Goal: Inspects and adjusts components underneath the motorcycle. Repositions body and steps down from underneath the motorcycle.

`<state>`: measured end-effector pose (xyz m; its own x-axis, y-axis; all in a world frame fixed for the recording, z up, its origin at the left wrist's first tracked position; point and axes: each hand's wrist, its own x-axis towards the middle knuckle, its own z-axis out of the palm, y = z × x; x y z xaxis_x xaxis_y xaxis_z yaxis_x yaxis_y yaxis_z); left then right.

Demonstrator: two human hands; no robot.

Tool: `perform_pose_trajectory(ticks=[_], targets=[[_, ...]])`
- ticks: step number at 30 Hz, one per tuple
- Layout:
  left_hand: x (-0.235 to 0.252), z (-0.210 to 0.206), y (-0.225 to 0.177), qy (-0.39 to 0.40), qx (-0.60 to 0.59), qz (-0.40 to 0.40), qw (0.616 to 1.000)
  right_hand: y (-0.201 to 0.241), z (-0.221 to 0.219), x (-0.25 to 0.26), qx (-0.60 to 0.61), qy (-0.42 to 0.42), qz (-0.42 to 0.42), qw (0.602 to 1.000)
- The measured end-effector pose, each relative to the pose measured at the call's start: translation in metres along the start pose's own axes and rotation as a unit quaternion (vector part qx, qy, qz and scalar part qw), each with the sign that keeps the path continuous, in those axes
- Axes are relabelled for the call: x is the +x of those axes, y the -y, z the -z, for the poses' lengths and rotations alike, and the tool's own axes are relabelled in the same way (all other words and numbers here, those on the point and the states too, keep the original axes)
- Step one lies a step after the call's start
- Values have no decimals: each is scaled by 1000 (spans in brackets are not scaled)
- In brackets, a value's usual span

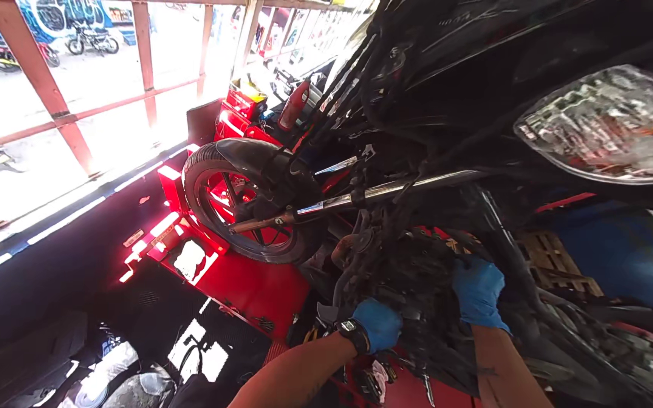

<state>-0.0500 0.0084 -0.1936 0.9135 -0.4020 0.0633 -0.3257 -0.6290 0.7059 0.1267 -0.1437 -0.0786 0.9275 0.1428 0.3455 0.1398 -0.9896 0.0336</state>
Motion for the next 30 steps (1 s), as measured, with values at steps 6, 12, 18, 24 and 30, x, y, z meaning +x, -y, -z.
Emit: perform_pose_trajectory(ticks=[6, 12, 18, 24, 30], targets=[[2, -1, 0, -2, -4, 0, 1000, 4, 4, -2, -26, -13, 6, 1000], [-1, -1, 3, -12, -13, 7, 1000, 2, 4, -4, 7, -2, 49, 999], [0, 1, -1, 11, -17, 6, 1000, 1, 6, 0, -37, -21, 8, 999], [-1, 5, -1, 11, -16, 23, 1000, -6, 9, 2, -15, -17, 53, 998], [-2, 3, -2, 12, -12, 20, 1000, -7, 8, -3, 3, -19, 56, 998]])
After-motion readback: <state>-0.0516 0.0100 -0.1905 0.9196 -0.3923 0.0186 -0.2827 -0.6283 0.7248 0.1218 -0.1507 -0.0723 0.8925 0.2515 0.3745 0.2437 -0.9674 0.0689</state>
